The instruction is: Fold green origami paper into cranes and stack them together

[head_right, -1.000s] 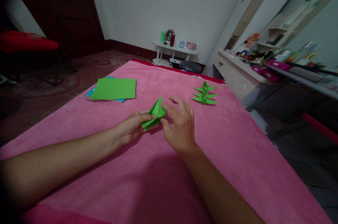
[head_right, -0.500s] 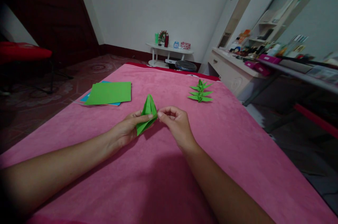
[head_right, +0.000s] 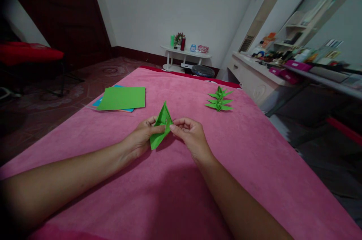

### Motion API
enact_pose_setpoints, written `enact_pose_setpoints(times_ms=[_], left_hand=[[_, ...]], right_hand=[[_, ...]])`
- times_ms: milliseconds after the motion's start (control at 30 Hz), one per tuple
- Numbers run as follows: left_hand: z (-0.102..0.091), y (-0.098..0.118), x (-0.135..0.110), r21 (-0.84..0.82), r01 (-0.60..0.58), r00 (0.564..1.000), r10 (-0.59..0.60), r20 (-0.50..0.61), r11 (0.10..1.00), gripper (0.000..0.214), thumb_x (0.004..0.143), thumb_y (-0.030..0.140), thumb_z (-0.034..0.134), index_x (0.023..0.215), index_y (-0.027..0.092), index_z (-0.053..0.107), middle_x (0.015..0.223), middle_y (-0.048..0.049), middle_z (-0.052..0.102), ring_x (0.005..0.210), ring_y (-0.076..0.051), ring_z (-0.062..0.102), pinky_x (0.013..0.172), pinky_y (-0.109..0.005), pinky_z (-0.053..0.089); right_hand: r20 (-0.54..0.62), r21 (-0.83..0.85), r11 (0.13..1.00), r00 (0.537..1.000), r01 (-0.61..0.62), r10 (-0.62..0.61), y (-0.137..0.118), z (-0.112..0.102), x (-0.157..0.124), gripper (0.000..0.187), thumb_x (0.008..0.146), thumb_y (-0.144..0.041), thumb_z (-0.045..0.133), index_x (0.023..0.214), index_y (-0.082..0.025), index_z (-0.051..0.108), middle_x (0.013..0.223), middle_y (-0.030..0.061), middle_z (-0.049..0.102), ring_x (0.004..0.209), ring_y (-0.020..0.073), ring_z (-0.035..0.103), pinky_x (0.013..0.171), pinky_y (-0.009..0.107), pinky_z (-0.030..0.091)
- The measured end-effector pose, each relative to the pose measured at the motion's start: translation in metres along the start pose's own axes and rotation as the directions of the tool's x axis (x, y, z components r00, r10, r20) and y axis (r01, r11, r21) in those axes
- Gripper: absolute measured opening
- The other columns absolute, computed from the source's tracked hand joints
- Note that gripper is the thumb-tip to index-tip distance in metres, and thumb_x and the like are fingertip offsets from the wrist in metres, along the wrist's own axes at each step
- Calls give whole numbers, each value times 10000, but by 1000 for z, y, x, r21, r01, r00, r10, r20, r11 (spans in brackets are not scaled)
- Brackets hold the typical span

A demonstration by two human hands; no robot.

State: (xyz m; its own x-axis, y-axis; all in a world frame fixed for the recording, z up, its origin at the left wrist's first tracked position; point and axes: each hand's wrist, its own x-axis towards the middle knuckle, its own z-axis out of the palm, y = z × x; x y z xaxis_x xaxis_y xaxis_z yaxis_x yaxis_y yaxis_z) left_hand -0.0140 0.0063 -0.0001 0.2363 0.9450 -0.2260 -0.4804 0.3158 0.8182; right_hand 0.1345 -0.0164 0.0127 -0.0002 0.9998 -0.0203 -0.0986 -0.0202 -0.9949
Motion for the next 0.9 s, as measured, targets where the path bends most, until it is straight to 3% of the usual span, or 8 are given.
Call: enact_pose_setpoints(times_ms=[333, 567, 900], left_hand=[[0, -2, -1, -28, -27, 1000, 27, -7, 999, 328, 529, 65, 748, 820, 123, 609, 700, -10, 675, 542, -108, 613, 559, -218, 488], [-1, 3, 5, -116, 127, 987, -114, 114, 985, 185, 621, 34, 695, 781, 92, 623, 688, -45, 689, 559, -113, 628, 604, -218, 509], [0, 3, 1, -65, 78, 994, -72, 87, 995, 233, 576, 53, 729, 771, 106, 615, 672, -29, 675, 548, -113, 617, 594, -221, 499]], right_hand=[[-18, 7, 1000, 1000, -10, 10, 3, 1, 1, 302, 574, -350, 812, 748, -159, 656, 643, -11, 622, 570, 100, 561, 584, 240, 456], [46, 85, 995, 997, -60, 56, 0, -1, 0, 295, 619, -384, 787, 790, -173, 674, 695, -5, 641, 591, 90, 566, 606, 223, 469], [39, 14, 999, 998, -52, 52, -3, -2, 0, 261, 619, -354, 784, 750, -158, 671, 682, 1, 631, 586, 97, 561, 595, 232, 455]])
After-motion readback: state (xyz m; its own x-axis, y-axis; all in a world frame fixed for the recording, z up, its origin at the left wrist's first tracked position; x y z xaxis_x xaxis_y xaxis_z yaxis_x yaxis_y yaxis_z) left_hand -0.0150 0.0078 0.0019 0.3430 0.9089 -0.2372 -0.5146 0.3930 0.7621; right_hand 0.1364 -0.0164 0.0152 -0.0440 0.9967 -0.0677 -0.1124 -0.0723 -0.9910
